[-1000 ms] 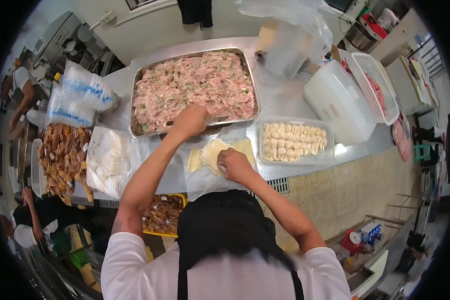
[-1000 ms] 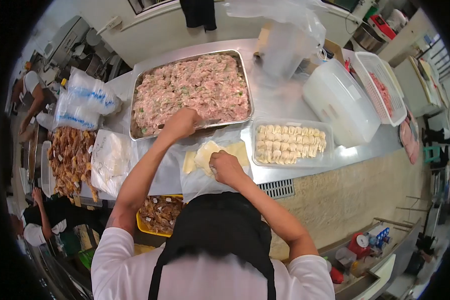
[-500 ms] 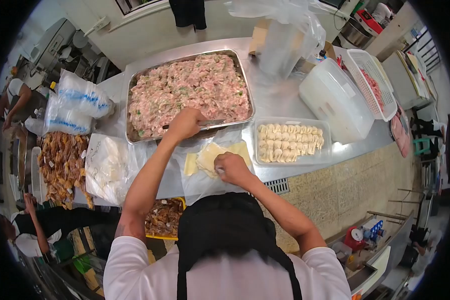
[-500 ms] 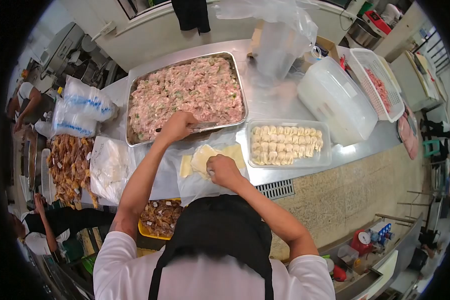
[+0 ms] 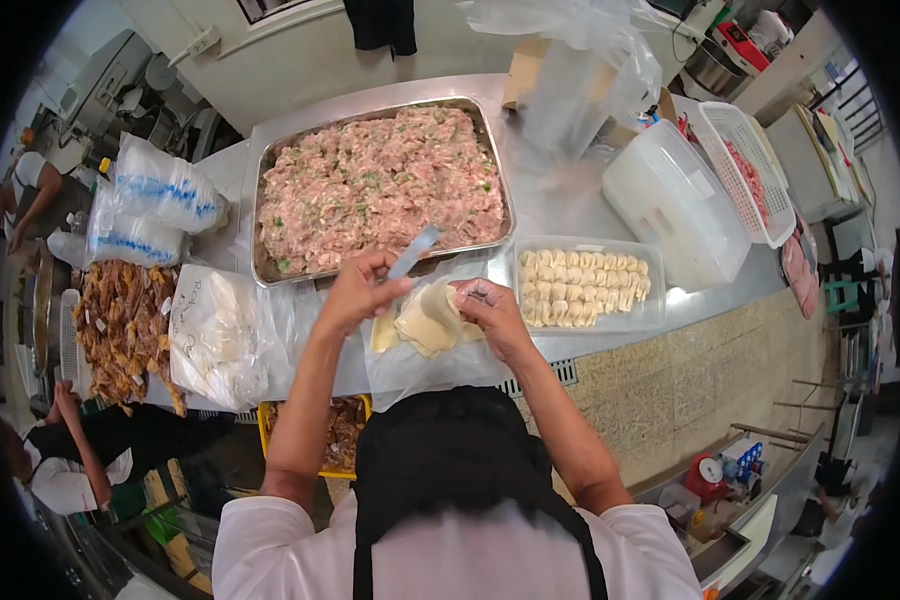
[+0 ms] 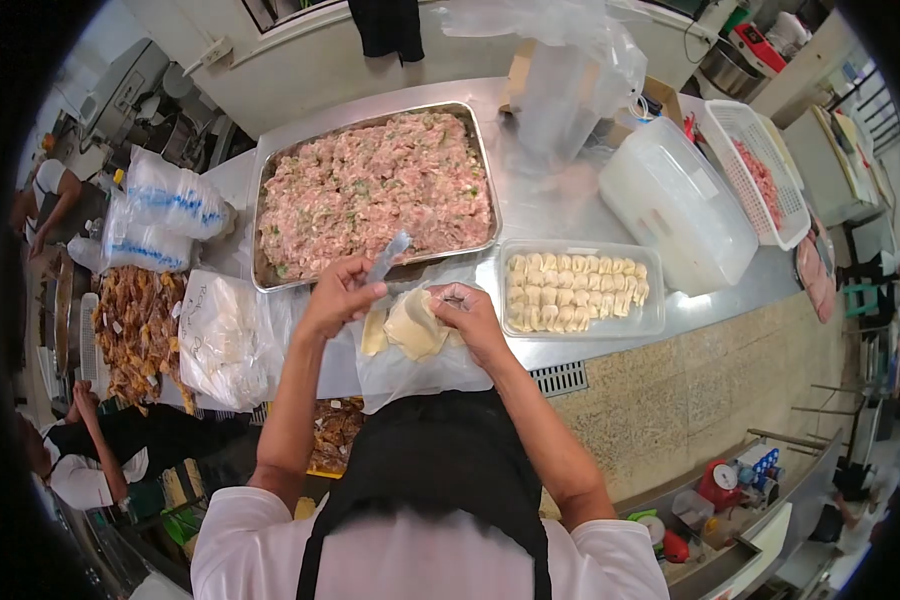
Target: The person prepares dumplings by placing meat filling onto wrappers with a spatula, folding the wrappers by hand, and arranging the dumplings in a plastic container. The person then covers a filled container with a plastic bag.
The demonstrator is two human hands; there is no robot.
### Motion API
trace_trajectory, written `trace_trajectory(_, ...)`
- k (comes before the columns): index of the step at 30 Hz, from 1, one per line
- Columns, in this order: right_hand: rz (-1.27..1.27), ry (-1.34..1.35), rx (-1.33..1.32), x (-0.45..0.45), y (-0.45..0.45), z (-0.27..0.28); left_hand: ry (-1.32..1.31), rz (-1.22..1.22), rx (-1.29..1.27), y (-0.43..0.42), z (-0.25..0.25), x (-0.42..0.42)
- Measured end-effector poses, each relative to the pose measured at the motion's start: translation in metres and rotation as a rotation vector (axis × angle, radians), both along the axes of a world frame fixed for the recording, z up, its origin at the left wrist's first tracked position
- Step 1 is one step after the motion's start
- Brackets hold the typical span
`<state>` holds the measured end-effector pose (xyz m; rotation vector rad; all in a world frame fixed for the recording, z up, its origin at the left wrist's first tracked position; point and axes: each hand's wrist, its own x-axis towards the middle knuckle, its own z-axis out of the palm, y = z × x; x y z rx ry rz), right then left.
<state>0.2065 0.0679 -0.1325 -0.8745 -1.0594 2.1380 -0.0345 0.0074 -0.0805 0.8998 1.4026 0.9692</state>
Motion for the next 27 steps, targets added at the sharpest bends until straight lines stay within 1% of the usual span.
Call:
trace_trajectory(1, 0.005, -0.002, -0.001, -0.002, -0.002, -0.001, -0.046, 0.028, 0.056, -0.005, 0.0, 0.014)
trace_trajectory(2, -0.006, 0.045, -0.066, -0.004, -0.004, -0.001, -0.092, 0.059, 0.112, -0.008, 0.001, 0.024)
trace_trajectory(3, -0.016, 0.092, -0.13, -0.006, -0.005, 0.0, -0.13, 0.051, 0.06, -0.011, 0.008, 0.029)
trace_trajectory(4, -0.011, 0.088, -0.13, -0.007, -0.007, 0.003, -0.133, 0.056, 0.061, -0.013, 0.005, 0.033)
trace_trajectory(6, -0.093, 0.027, -0.008, -0.007, -0.011, 0.007, -0.065, 0.135, 0.235, -0.016, -0.002, 0.041)
trace_trajectory(7, -0.088, 0.027, -0.01, -0.009, -0.012, 0.007, -0.007, 0.143, 0.272, -0.018, -0.003, 0.045)
trace_trajectory(9, -0.096, 0.045, 0.119, -0.011, -0.015, 0.007, -0.028, 0.158, 0.269, -0.018, -0.006, 0.053)
trace_trajectory(10, -0.094, 0.045, 0.118, -0.013, -0.018, 0.007, -0.051, 0.167, 0.268, -0.018, -0.008, 0.056)
trace_trajectory(11, -0.097, 0.03, 0.12, -0.015, -0.02, 0.008, -0.171, 0.182, 0.243, -0.017, -0.011, 0.059)
trace_trajectory(12, -0.101, 0.015, 0.124, -0.016, -0.021, 0.009, -0.172, 0.181, 0.244, -0.017, -0.013, 0.059)
trace_trajectory(13, -0.103, 0.013, 0.125, -0.012, -0.018, -0.001, -0.167, 0.219, 0.224, -0.019, -0.014, 0.058)
trace_trajectory(15, -0.101, 0.028, -0.024, 0.002, -0.007, -0.028, -0.161, 0.255, 0.202, -0.023, -0.019, 0.053)
trace_trajectory(16, -0.102, 0.028, -0.026, 0.009, -0.002, -0.022, -0.128, 0.294, 0.18, -0.026, -0.025, 0.048)
trace_trajectory(18, -0.197, 0.356, -0.088, 0.026, 0.01, -0.006, -0.094, 0.332, 0.159, -0.032, -0.042, 0.039)
trace_trajectory(19, -0.199, 0.357, -0.088, 0.033, 0.014, 0.005, 0.013, 0.362, 0.194, -0.036, -0.053, 0.035)
trace_trajectory(20, -0.18, 0.49, -0.183, 0.042, 0.018, 0.017, 0.119, 0.39, 0.228, -0.039, -0.063, 0.031)
trace_trajectory(21, -0.162, 0.622, -0.278, 0.047, 0.021, 0.023, 0.117, 0.383, 0.228, -0.042, -0.059, 0.027)
trace_trajectory(22, -0.171, 0.621, -0.276, 0.049, 0.022, 0.022, 0.076, 0.372, 0.156, -0.045, -0.054, 0.021)
trace_trajectory(23, -0.126, 0.711, -0.298, 0.049, 0.023, 0.019, 0.037, 0.36, 0.082, -0.047, -0.051, 0.019)
trace_trajectory(24, -0.079, 0.803, -0.32, 0.048, 0.024, 0.016, 0.036, 0.352, 0.08, -0.047, -0.043, 0.02)
trace_trajectory(25, -0.086, 0.805, -0.318, 0.042, 0.025, 0.011, -0.008, 0.347, 0.11, -0.047, -0.032, 0.022)
trace_trajectory(27, -0.179, 0.437, -0.17, 0.023, 0.022, 0.002, -0.05, 0.335, 0.14, -0.046, -0.018, 0.025)
